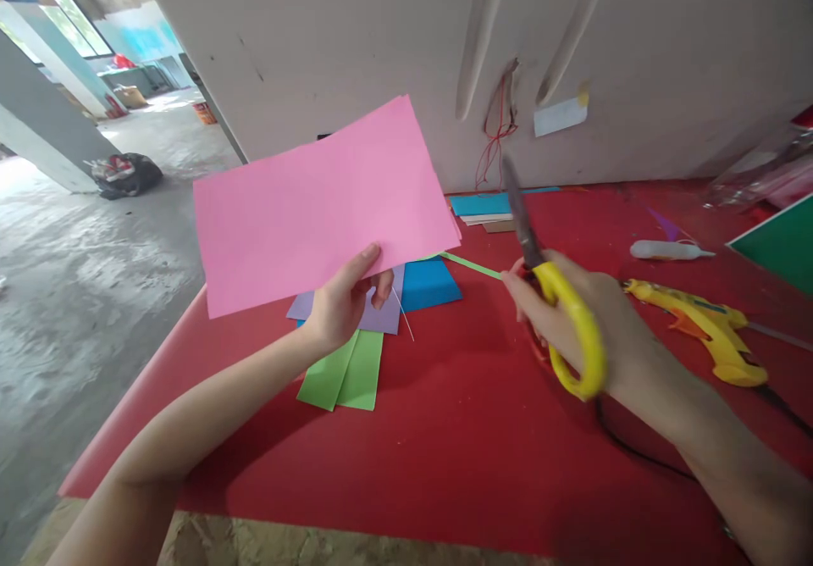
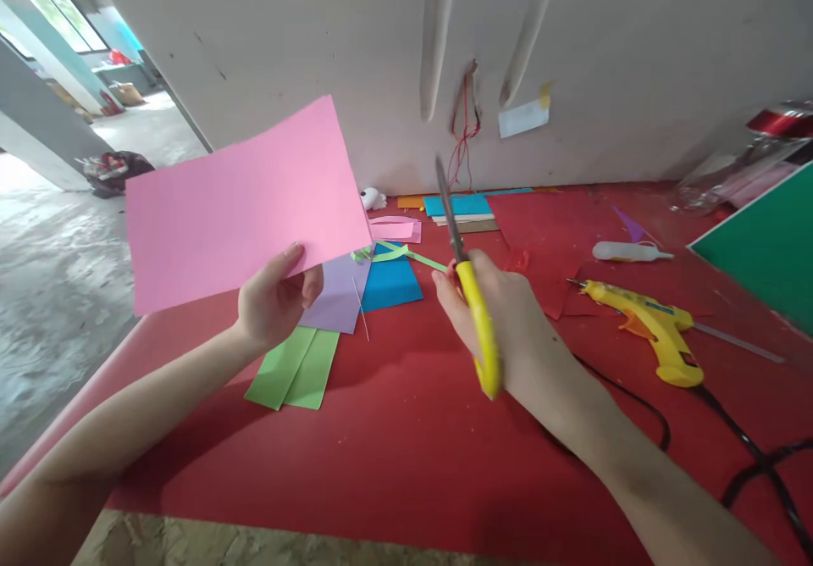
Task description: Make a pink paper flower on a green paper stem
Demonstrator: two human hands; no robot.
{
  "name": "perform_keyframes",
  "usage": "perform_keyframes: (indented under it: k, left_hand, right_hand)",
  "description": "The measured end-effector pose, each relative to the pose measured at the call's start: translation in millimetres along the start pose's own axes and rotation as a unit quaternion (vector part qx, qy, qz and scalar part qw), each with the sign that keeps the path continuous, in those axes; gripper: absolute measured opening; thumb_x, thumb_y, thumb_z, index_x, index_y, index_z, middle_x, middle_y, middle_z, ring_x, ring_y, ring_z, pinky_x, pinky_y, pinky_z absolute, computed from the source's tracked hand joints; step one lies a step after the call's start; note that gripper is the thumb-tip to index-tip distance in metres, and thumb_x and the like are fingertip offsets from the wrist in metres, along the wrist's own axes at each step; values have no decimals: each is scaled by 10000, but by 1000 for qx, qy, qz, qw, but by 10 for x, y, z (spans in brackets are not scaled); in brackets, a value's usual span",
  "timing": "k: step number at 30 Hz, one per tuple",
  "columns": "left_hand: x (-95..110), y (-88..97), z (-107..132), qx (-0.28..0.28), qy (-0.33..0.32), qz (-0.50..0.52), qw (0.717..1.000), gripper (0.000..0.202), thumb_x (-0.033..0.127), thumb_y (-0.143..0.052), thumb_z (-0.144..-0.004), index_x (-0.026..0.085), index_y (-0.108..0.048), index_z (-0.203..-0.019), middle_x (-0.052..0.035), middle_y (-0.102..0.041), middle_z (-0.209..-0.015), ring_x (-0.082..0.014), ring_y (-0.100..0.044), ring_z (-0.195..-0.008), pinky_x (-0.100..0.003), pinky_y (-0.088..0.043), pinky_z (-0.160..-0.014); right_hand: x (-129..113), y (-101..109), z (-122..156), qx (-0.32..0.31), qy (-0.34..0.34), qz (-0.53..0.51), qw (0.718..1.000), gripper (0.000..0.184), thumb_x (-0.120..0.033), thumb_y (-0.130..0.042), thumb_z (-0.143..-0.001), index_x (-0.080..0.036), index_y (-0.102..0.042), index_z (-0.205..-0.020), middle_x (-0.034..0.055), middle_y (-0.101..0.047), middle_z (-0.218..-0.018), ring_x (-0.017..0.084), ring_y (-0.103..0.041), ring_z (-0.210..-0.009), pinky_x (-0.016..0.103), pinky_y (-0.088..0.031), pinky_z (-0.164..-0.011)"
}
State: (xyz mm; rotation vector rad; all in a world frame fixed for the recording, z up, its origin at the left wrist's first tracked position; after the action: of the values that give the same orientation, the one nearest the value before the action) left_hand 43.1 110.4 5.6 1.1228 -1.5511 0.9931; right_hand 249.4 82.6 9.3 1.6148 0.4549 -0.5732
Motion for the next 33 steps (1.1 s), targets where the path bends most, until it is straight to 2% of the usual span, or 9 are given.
perform_keyframes:
  k: [3,5,10,14,16,19,21,27,33]
  left_hand:
    - [-30,84,-53,46,13,13,999,442,324,-405,-839,197,-412,-417,15,-356,-384,-74,-355,-401,-275,-347,-498]
    - [-51,105,-70,51,22,12,998,436,338,-402,-832,204,-399,-417,15,-340,-379,-80,-345,-397,-282,-348,-493]
    - [-108,43,-59,-25,43,-5,999,489,403,-411,-840,214,-435,-389,3,-357,-379,-99,-368,-423,-305,-392,-564]
    - [-190,-28,-2,-131,81,-46,987,518,481,-400,-852,212,-458,-414,-3,-427,-428,-112,-436,-479,-310,-432,-655]
    - [-250,-47,44,-174,114,-67,976,500,503,-439,-847,196,-525,-462,-4,-493,-466,-114,-470,-495,-303,-445,-643]
    - [-325,-50,92,-199,147,-97,964,438,512,-542,-826,176,-625,-559,-14,-597,-570,-125,-546,-580,-288,-472,-683]
    - [-340,-5,79,-171,147,-107,968,416,514,-552,-827,177,-643,-601,-18,-627,-636,-139,-582,-664,-295,-485,-753]
    - [-124,585,-38,40,91,-74,992,231,408,-612,-742,202,-589,-641,10,-609,-690,-123,-569,-623,-294,-526,-678]
    - [-144,1420,14,23,191,-146,970,225,278,-794,-548,187,-648,-693,-5,-609,-571,-113,-511,-459,-236,-425,-408]
  right_hand:
    - [333,-181,-173,-59,-76,168,981,110,-233,-567,-826,-125,-566,-805,115,-606,-644,271,-625,-646,339,-383,-556]
    - [499,-295,-228,-101,-98,208,968,140,-245,-590,-843,-110,-595,-805,103,-638,-726,226,-633,-706,333,-440,-616]
    - [538,-304,-256,-129,-70,208,967,173,-303,-665,-791,-142,-616,-753,52,-629,-712,199,-620,-713,354,-480,-655]
    - [195,-179,-172,-102,34,77,991,318,-460,-462,-902,-203,-631,-980,81,-682,-893,226,-655,-852,345,-499,-680]
    - [13,-165,-90,-115,83,-91,986,418,-517,-313,-948,-245,-617,-1041,53,-678,-990,172,-650,-870,292,-525,-678]
    - [-105,-137,-7,-113,87,-352,925,322,-506,-474,-897,-238,-640,-834,12,-642,-830,120,-602,-665,253,-525,-598]
    - [-72,-99,-5,-75,62,-406,908,260,-440,-606,-831,-223,-601,-689,-14,-559,-692,94,-529,-551,245,-506,-544]
    - [47,94,-103,37,69,-413,907,227,-385,-624,-815,-235,-573,-653,9,-522,-699,125,-521,-608,268,-478,-513]
    - [62,116,-157,47,77,-405,910,224,-375,-631,-810,-243,-572,-640,14,-523,-689,127,-495,-590,279,-458,-503]
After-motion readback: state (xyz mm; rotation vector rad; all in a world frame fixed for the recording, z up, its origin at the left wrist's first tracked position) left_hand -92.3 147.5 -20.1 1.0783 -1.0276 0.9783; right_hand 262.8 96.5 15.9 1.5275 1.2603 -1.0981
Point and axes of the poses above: each hand's wrist, its own z-axis away from the middle knuckle, its own y-axis out of the back of the hand, x = y × z, the point moved 6 cm from there along -z, towards the middle knuckle
